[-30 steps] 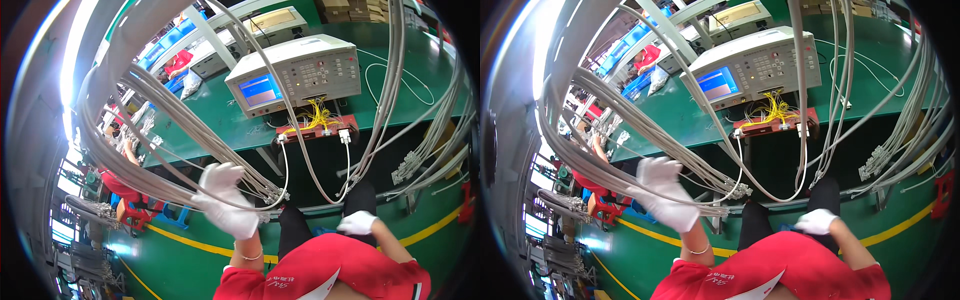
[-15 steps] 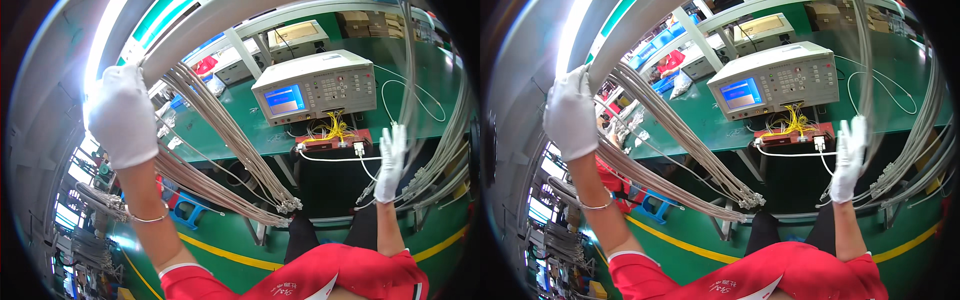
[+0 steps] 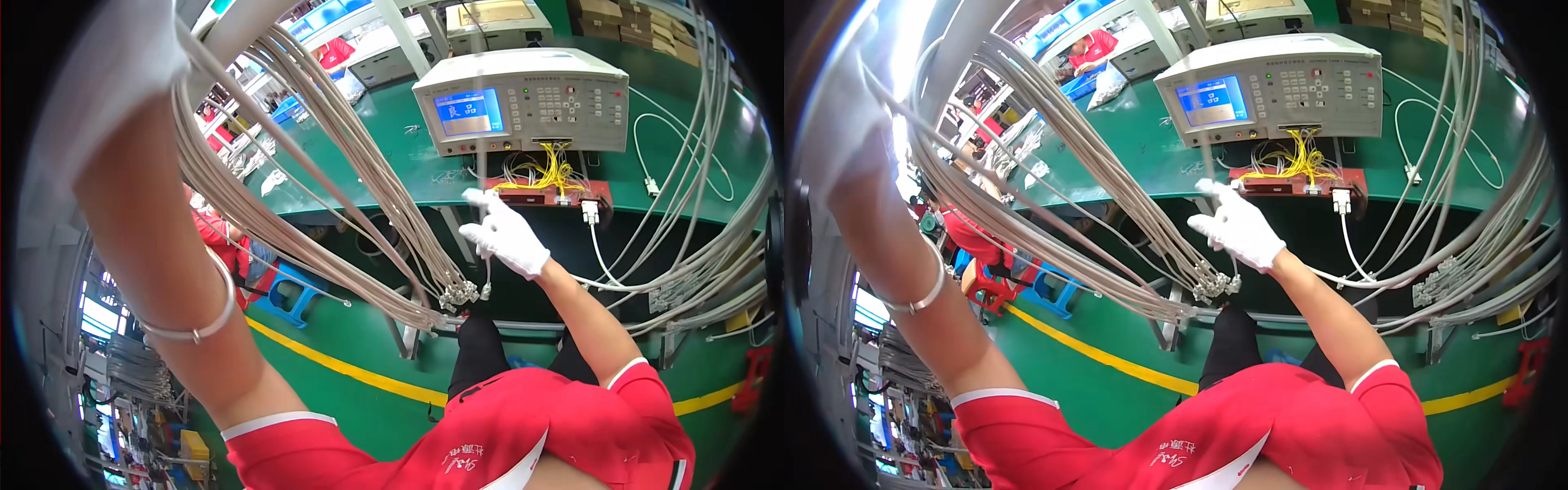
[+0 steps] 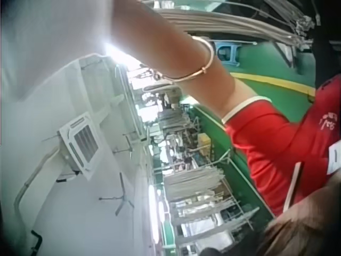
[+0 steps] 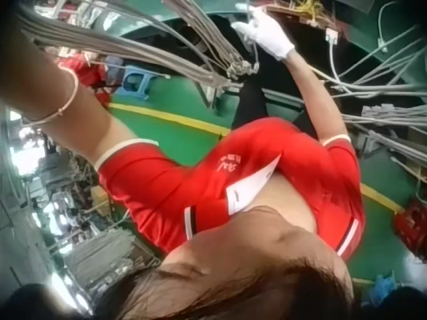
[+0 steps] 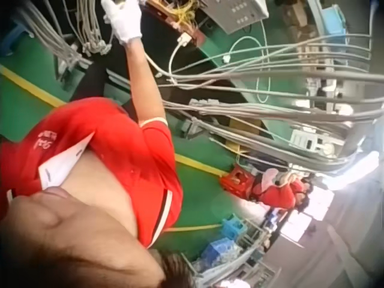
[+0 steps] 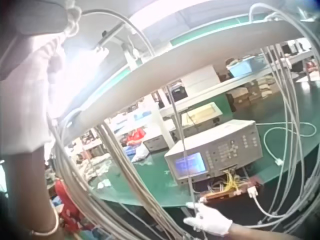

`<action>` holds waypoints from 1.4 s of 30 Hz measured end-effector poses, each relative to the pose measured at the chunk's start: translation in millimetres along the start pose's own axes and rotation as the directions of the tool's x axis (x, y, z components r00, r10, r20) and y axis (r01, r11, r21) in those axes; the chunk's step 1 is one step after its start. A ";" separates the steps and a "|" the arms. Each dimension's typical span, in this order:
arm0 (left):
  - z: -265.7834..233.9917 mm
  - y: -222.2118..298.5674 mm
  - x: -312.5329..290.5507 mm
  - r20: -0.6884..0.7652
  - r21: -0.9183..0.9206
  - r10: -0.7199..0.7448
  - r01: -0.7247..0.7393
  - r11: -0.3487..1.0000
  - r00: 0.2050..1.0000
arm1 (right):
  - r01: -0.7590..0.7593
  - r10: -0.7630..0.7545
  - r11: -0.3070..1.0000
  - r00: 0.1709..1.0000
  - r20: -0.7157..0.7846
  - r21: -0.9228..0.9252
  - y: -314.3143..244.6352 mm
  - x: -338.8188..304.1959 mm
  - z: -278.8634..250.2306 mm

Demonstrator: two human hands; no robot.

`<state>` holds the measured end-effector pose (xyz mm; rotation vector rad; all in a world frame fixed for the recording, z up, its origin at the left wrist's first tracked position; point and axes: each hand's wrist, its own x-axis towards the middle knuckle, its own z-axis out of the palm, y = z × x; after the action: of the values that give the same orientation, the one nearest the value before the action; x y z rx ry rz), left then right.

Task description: The person tests cables by plugging the cable ends into a testing device and unplugging them one at a time, then gathers the batch of cables and hangs them over a rack.

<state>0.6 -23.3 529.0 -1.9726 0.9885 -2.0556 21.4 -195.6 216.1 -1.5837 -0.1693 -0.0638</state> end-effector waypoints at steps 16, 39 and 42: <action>50.5 275.7 -434.6 0.790 0.534 0.494 0.804 -0.262 -0.364 | -0.612 0.689 0.676 0.722 -0.061 0.410 236.8 -109.7 -58.3; 191.8 257.8 -296.8 0.894 0.280 0.021 0.523 -0.805 -0.447 | 0.006 -0.011 1.000 0.620 -0.784 -0.009 122.5 -55.4 -119.3; 197.9 254.3 -302.4 0.881 0.273 -0.011 0.526 -0.806 -0.473 | -0.087 0.129 0.992 0.655 -0.744 0.095 105.5 -50.9 -101.5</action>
<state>139.9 -137.9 125.7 1.2669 0.3575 -0.3648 -6.6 -301.5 106.5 -1.3916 0.5811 -0.6148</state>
